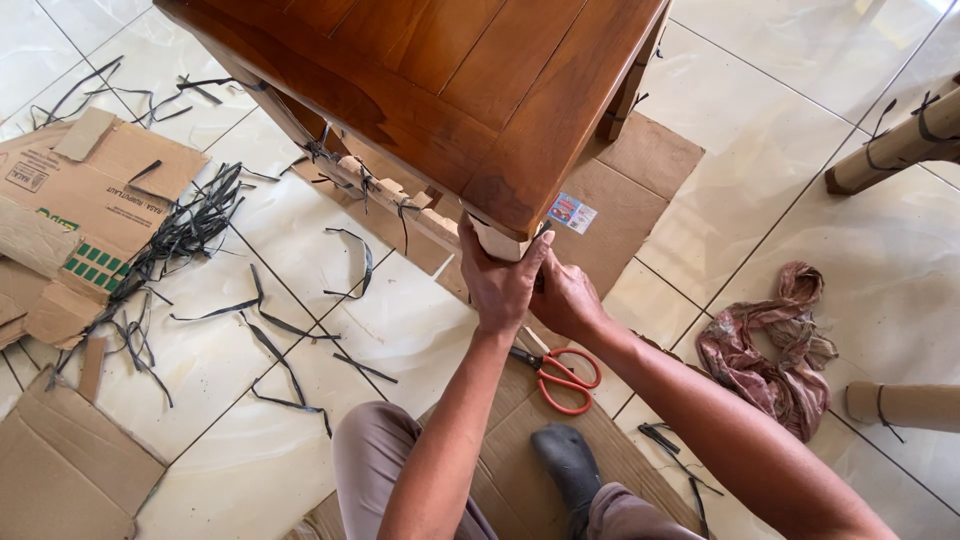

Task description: Wrapping a wooden table leg with cardboard and securing it with plastic ties using scissors.

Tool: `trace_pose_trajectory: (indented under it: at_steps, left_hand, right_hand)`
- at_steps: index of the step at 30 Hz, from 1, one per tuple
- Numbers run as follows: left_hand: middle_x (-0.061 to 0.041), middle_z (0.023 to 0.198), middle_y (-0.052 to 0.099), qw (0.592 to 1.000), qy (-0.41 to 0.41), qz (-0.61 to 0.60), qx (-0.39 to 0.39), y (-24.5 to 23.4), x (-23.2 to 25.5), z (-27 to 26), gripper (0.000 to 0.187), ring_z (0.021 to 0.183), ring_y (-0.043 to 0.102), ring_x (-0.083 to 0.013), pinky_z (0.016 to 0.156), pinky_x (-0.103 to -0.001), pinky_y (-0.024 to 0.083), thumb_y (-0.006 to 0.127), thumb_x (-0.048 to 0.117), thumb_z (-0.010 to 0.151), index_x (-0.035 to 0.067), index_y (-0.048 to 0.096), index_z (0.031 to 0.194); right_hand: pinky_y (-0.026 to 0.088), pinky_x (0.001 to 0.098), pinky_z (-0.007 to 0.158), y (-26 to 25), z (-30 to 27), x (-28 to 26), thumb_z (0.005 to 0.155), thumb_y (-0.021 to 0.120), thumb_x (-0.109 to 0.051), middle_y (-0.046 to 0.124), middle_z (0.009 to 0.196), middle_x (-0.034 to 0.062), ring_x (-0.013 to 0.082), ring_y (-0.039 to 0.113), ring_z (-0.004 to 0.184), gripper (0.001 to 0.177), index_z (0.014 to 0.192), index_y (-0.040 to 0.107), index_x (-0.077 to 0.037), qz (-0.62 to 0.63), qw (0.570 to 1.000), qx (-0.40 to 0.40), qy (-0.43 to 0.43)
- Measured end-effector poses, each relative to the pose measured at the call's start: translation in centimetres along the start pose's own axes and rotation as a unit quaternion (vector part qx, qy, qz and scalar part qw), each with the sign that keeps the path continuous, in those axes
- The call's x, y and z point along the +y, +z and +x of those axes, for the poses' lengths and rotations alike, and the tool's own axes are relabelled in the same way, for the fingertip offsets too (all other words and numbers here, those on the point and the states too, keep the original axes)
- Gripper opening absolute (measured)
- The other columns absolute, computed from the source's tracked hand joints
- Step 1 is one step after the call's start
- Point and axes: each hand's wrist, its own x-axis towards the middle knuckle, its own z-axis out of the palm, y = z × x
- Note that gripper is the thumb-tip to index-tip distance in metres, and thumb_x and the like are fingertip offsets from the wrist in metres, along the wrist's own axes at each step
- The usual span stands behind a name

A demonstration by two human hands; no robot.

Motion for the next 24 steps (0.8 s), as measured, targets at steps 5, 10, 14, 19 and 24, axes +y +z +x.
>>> trace_pose_trajectory:
  at_steps: [5, 10, 14, 19, 24]
  left_hand:
    - [-0.016, 0.113, 0.074, 0.998, -0.042, -0.044, -0.012, -0.3, -0.4, 0.2, 0.081, 0.113, 0.070, -0.0374, 0.100, -0.050, 0.053, 0.101, 0.024, 0.055, 0.015, 0.064, 0.127]
    - [-0.013, 0.112, 0.076, 0.996, -0.054, -0.071, -0.028, -0.1, -1.6, -0.2, 0.084, 0.114, 0.071, -0.0334, 0.100, -0.050, 0.053, 0.102, 0.022, 0.047, 0.017, 0.066, 0.122]
    - [-0.018, 0.106, 0.074, 0.999, -0.003, -0.048, -0.004, -0.2, 0.2, 0.2, 0.071, 0.108, 0.071, -0.0389, 0.098, -0.050, 0.051, 0.100, 0.023, 0.054, 0.011, 0.064, 0.114]
    - [-0.017, 0.100, 0.074, 0.999, 0.005, -0.042, 0.019, 0.1, 0.8, 0.3, 0.062, 0.101, 0.073, -0.0361, 0.096, -0.045, 0.052, 0.099, 0.022, 0.056, 0.012, 0.063, 0.105]
    - [-0.019, 0.106, 0.074, 0.999, -0.026, -0.030, 0.003, -0.3, 0.4, 0.1, 0.065, 0.109, 0.070, -0.0427, 0.100, -0.050, 0.049, 0.099, 0.018, 0.057, 0.011, 0.062, 0.110]
  right_hand:
    - [0.048, 0.0622, 0.066, -0.6, 0.8, 3.3, 0.075, 0.083, -0.039, 0.069, 0.073, 0.0195, 0.0452, 0.072, 0.079, 0.055, 0.114, 0.056, -0.012, 0.031, 0.999, -0.033, -0.001]
    - [0.050, 0.0465, 0.096, -4.3, 0.2, 4.8, 0.085, 0.075, -0.024, 0.074, 0.097, 0.0174, 0.0300, 0.064, 0.095, 0.044, 0.122, 0.069, -0.001, 0.281, 0.955, -0.052, 0.082]
    - [0.030, 0.0220, 0.035, -4.9, 1.8, 10.9, 0.090, 0.081, -0.041, 0.049, 0.069, 0.0046, 0.0100, 0.042, 0.050, 0.048, 0.117, 0.066, -0.004, 0.263, 0.931, 0.115, 0.225]
    - [0.037, 0.0155, 0.044, -7.0, 2.5, 6.0, 0.097, 0.074, -0.037, 0.054, 0.086, 0.0057, 0.0045, 0.048, 0.063, 0.063, 0.137, 0.050, 0.005, 0.323, 0.932, 0.094, 0.139]
    - [0.048, 0.0318, 0.056, -10.0, 4.0, -3.1, 0.101, 0.061, -0.019, 0.059, 0.067, 0.0043, 0.0133, 0.049, 0.061, 0.015, 0.090, 0.071, -0.017, 0.123, 0.989, 0.064, -0.049]
